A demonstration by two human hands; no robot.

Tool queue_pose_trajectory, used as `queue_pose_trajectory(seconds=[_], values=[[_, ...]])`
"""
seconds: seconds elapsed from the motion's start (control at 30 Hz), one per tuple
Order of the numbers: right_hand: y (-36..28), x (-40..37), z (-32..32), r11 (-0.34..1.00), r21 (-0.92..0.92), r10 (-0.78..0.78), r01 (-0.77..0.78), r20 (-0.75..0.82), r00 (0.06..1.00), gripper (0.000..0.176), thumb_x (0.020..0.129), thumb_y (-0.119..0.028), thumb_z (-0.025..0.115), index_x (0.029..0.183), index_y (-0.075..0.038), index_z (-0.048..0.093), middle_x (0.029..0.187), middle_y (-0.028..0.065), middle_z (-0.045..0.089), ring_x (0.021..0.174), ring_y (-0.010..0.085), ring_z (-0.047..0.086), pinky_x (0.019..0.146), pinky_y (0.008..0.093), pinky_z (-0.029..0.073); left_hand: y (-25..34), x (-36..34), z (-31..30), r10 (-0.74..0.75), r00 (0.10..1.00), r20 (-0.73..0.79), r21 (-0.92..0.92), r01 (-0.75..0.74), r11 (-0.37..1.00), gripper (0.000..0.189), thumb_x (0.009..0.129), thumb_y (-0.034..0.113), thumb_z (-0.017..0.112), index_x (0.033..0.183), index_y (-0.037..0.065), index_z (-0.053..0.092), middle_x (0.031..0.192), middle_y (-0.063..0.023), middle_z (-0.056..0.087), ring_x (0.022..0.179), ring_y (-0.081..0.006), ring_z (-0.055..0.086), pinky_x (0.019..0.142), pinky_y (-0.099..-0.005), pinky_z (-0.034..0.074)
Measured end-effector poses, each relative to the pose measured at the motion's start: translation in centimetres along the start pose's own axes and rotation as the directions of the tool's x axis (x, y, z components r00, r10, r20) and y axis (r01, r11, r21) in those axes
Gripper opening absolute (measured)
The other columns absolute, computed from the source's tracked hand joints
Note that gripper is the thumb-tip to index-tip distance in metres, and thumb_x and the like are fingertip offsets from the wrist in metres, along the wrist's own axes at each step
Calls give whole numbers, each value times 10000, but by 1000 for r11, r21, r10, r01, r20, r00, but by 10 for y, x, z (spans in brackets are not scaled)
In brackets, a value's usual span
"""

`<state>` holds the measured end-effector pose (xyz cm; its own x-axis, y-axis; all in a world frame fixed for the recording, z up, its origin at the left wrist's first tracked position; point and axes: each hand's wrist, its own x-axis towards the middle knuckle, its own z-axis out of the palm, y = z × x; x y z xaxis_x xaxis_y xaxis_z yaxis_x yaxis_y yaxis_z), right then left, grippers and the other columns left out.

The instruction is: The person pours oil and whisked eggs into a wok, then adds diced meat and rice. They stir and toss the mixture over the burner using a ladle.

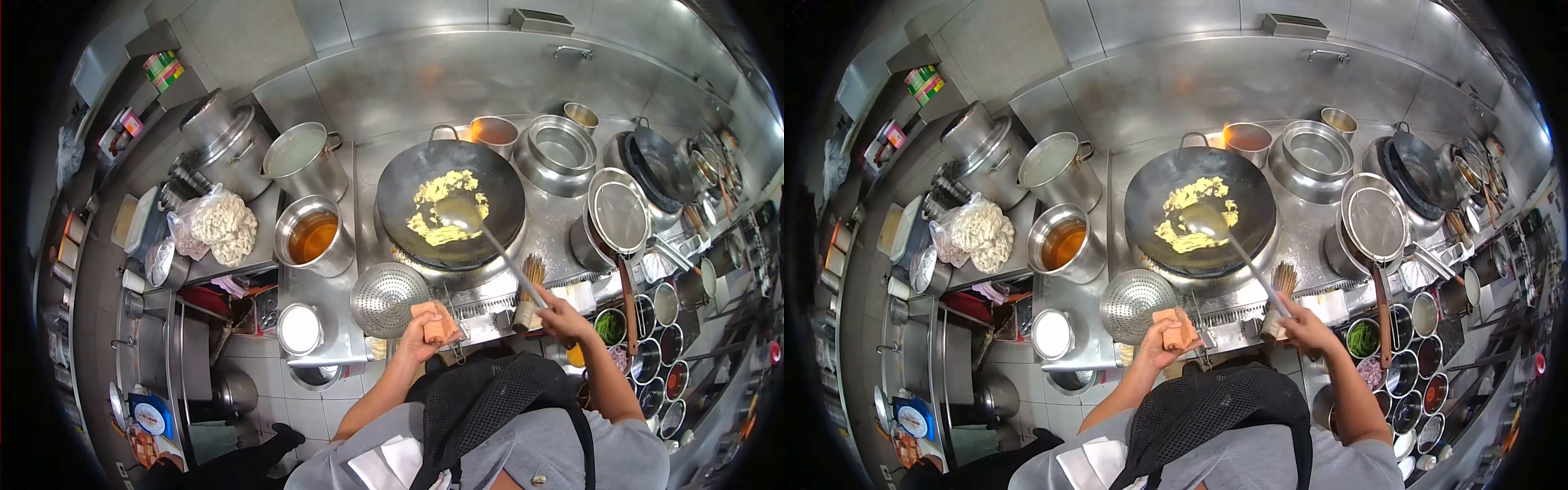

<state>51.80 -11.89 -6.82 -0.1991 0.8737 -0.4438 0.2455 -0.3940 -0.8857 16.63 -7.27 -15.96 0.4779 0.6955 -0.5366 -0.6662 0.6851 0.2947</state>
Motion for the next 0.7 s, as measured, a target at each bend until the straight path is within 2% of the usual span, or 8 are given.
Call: queue_pose_trajectory(seconds=[0.13,0.2,0.33,0.47,0.53,0.6,0.67,0.7], values=[[4,25,11,994,108,25,4,-258,966,676,951,-132,557,1550,-228,258,608,-29,453,453,76,427,409,241,361,12,22,16,-55,998,44,-6,55,998,346,799,63,627,1129,63,519,1041,-144,569,997,-354,607,924,-660,490],[8,68,29,998,-27,-55,49,-361,931,685,952,-131,567,1550,-243,253,621,-29,456,456,80,430,401,244,362,16,37,45,-58,998,-14,-20,58,998,334,807,91,638,1120,72,524,1045,-143,569,1001,-350,606,926,-654,490],[10,107,55,981,188,-9,38,-155,988,656,962,-153,563,1540,-261,275,622,-25,477,454,91,440,404,266,394,28,61,84,50,998,-36,82,-47,996,363,806,166,684,1110,72,509,1072,-143,529,1061,-355,571,936,-680,461],[1,48,26,995,19,-100,98,106,989,682,959,-127,546,1558,-198,228,643,-19,463,459,78,436,425,233,387,31,115,72,-48,983,-175,-19,45,999,280,834,297,692,1015,124,567,1118,-126,556,1037,-361,589,937,-632,464],[-2,11,9,995,88,40,-47,84,996,662,962,-132,534,1552,-200,243,629,-24,437,445,74,408,396,236,363,29,139,66,-75,995,-68,-39,73,997,298,835,300,664,1025,92,568,1066,-124,591,987,-373,612,913,-587,496],[13,3,-3,996,87,27,-25,-30,999,664,956,-123,526,1553,-192,241,607,-36,423,445,72,401,391,244,344,11,144,63,138,989,-62,88,-132,987,326,820,258,638,1026,18,560,986,-153,609,925,-373,631,869,-556,528],[9,-7,7,999,39,0,4,-112,994,673,952,-116,526,1554,-191,236,602,-42,419,449,71,396,396,244,340,-8,178,25,39,999,27,2,-39,999,225,792,195,615,943,34,575,957,-167,616,875,-365,639,795,-547,553],[-2,-12,3,998,-40,-48,40,-200,979,681,948,-109,526,1556,-190,231,597,-48,415,453,70,392,402,245,336,-31,178,8,46,914,402,-143,14,990,181,794,182,601,894,34,573,951,-168,615,857,-360,636,774,-544,556]])
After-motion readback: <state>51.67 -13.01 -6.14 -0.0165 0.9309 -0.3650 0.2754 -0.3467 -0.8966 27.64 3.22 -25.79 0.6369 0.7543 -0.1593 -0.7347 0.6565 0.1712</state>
